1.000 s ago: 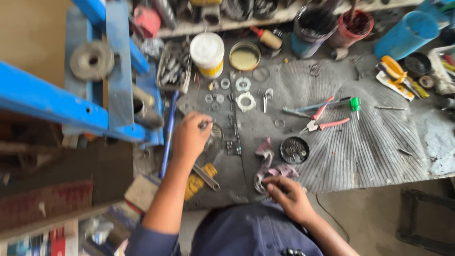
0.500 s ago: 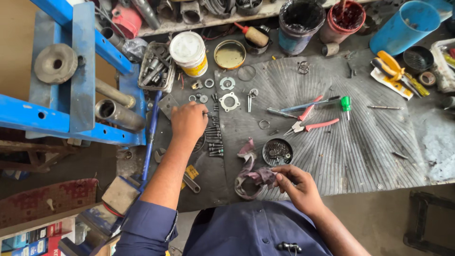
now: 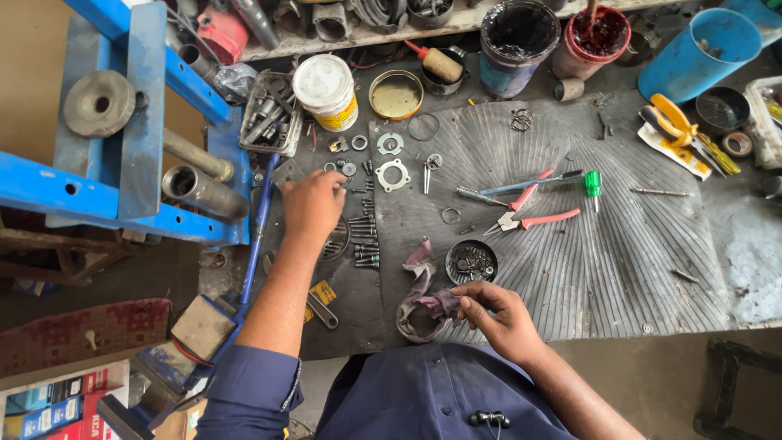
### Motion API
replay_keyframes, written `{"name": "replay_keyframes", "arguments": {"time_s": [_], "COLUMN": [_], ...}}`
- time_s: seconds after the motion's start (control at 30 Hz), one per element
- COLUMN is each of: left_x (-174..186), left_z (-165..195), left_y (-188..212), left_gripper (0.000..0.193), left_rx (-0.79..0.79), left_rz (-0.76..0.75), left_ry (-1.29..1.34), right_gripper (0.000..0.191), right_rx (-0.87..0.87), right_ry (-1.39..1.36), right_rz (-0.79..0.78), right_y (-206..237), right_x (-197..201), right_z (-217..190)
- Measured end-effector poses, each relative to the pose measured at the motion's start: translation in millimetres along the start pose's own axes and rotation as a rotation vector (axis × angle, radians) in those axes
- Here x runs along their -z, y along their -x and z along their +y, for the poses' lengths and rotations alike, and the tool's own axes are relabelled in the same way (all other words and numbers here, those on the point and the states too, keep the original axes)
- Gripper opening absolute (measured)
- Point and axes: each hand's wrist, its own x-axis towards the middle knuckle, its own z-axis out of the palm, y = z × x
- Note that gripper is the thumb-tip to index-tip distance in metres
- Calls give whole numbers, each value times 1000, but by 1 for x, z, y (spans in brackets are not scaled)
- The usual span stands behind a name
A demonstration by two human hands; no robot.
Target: The person picks up small metal hardware parts such as bolts, washers and rings from the workbench one at a time, wipes some with a rag, and places them into a round parts tray. At the start they carry a plastic compartment organizer box and set it on the shelf above the bench.
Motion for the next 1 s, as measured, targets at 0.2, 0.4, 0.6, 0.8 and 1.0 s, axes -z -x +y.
{"name": "replay_keyframes", "arguments": {"time_s": [0.2, 0.4, 0.6, 0.8, 1.0], "left_x": [-12, -13, -16, -25, -26], "left_z": [15, 10, 4, 11, 6], "left_y": [-5, -24, -44, -39, -44], "left_gripper": [11, 11, 3, 11, 8], "left_rx": [-93, -225, -187, -27, -104], "left_rz": [-16, 18, -39, -140, -108], "left_ry": [-142, -252, -224, -243, -204], "right_gripper": [27, 27, 26, 26, 25], "right_rx": [29, 12, 41, 41, 55], "right_ry": [39, 54, 6, -14, 8], "right_rz": [-27, 10, 47, 79, 70], "right_y": [-1, 1, -1, -7, -14], "right_x": [1, 7, 17, 23, 22], "right_z": [-2, -5, 3, 9, 12]}}
